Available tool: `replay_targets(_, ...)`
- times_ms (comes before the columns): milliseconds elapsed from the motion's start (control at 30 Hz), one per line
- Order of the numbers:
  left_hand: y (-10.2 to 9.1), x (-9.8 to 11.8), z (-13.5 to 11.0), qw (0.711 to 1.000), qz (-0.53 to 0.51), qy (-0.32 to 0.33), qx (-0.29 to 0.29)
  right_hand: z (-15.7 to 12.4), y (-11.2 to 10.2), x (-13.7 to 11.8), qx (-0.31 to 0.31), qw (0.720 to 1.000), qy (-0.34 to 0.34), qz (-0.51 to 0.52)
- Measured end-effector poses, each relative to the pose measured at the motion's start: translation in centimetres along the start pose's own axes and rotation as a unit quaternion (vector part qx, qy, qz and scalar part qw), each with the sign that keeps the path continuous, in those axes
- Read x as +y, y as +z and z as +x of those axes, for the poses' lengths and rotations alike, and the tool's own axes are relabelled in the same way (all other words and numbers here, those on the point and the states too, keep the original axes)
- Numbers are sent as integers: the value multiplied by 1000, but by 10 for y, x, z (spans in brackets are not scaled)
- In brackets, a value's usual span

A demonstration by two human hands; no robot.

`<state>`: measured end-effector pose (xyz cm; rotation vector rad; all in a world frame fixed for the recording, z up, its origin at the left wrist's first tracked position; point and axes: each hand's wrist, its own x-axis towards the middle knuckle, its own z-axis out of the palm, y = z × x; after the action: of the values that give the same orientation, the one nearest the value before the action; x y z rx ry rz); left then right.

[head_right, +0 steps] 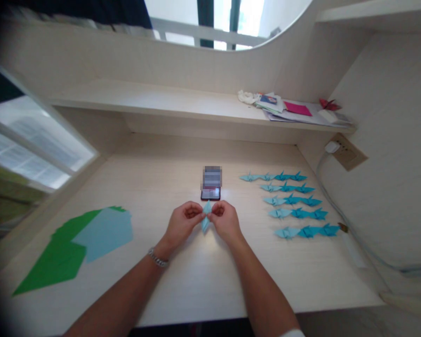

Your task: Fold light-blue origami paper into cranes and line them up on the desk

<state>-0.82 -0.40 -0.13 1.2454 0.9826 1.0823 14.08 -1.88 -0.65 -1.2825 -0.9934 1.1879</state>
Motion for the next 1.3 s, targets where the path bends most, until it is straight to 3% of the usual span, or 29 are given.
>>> replay_targets(200, 1, 6, -2, 999, 8, 21, 43, -4, 7, -1, 21, 999, 0, 39)
replay_targets(367, 1, 7, -3, 990, 50, 53, 117, -14, 12, -10, 83, 981, -124, -128)
replay_targets(467, 3, 8, -5, 987, 77, 66, 125, -18, 15, -14, 49, 975, -149, -157)
replay_targets(700, 7, 9, -8, 993, 73, 57, 74, -8, 12, -2, -3, 994, -81, -76)
replay_targets(833, 3, 6, -3, 993, 66, 40, 95, -1, 8, 8, 0, 999, -39, -17)
replay_targets(900, 0, 4, 0, 995, 67, 33, 60, -1, 8, 10, -12, 1000, -11, 19)
replay_targets(1033, -5, -1, 4, 999, 30, 10, -13, -2, 6, 7, -25, 999, 5, 45)
replay_targets(1300, -7, 2, 3, 994, -78, -68, -36, -5, 1, -7, -35, 988, 85, 122)
